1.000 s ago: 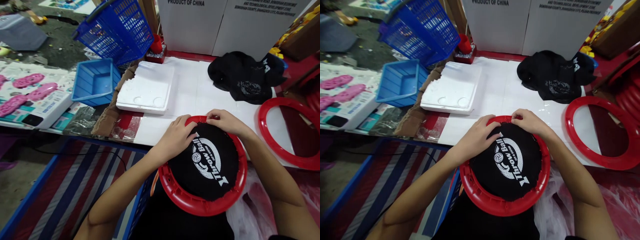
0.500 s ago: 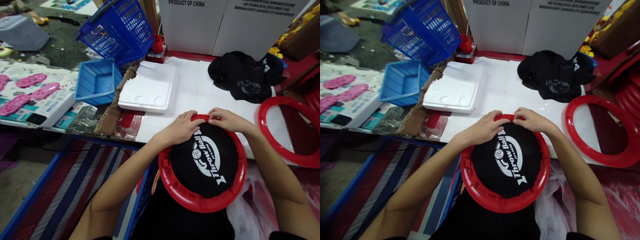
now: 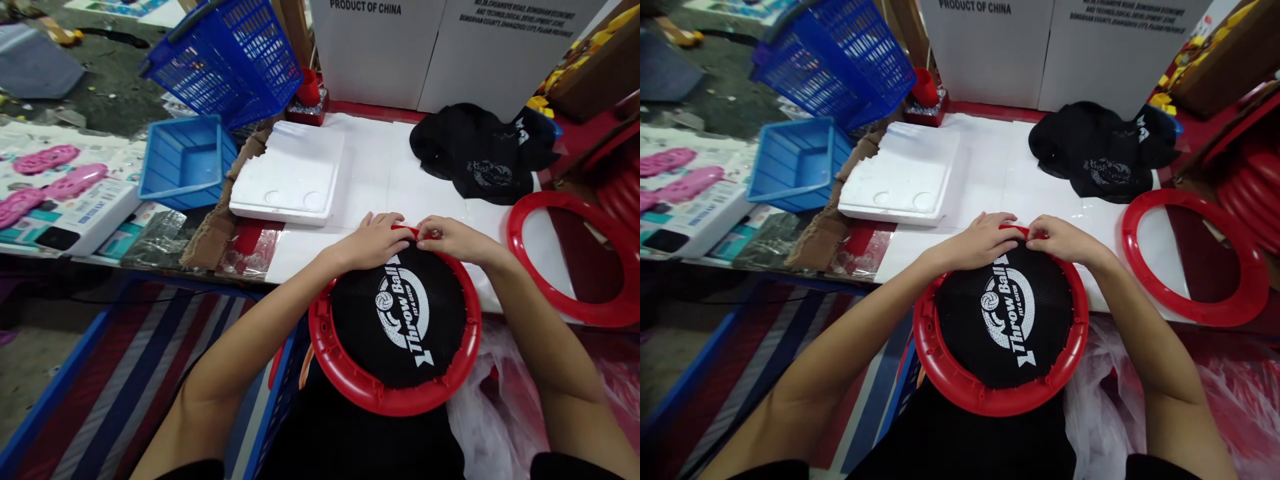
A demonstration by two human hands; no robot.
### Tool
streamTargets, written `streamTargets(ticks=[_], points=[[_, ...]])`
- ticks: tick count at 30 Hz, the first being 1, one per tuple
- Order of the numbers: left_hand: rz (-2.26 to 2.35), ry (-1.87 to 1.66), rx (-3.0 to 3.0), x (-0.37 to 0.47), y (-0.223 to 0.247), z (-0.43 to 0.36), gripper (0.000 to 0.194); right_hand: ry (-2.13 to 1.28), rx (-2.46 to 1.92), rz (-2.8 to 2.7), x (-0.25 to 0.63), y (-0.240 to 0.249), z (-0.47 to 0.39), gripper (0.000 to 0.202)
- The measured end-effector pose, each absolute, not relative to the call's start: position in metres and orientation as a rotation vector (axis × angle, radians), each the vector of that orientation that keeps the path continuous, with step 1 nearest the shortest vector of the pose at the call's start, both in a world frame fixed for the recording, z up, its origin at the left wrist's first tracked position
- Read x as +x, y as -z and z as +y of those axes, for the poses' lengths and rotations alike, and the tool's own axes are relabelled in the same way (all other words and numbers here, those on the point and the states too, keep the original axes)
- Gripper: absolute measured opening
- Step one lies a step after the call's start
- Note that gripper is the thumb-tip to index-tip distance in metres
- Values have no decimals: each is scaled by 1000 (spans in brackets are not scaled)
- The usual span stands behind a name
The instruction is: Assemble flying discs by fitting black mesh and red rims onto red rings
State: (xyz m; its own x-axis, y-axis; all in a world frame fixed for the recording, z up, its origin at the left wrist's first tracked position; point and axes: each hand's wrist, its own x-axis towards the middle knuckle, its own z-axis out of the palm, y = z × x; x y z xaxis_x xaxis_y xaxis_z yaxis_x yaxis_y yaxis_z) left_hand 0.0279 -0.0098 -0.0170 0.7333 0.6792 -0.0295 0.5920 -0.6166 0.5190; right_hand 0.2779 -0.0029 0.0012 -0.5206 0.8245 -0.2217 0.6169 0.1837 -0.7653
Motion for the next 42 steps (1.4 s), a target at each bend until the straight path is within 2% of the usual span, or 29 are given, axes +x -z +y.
streamTargets(ticks=[5, 10, 18, 24, 28, 32, 35, 38, 42], points=[[1024, -386, 2259, 45, 11, 0, 22, -1526, -1346, -1947, 278, -1, -9, 27], [1073, -460, 1975, 48, 10, 5, 17, -1458, -1354, -1876, 278, 5, -15, 29], [1300, -483, 2178, 64, 15, -3, 14, -893, -1590, -2114, 254, 11, -18, 12], [1322, -596, 2350, 37, -9, -45, 18, -542, -1814, -2278, 268, 0, -31, 17], [1524, -407, 2492, 13, -11, -82, 24, -318, -1999, -2353, 287, -11, -56, 26], [1486, -281, 2437, 4, 7, -82, 32, -84, -1710, -2448, 275, -18, -75, 29], [1313, -417, 2356, -2, 14, -66, 22, -262, -1381, -2627, 262, -11, -68, 26], [1174, -586, 2208, -14, 14, -52, 3, -586, -1328, -2641, 266, 0, -48, 25], [1174, -770, 2063, -26, 14, -46, 5, -951, -1291, -2472, 285, -2, -25, 18]])
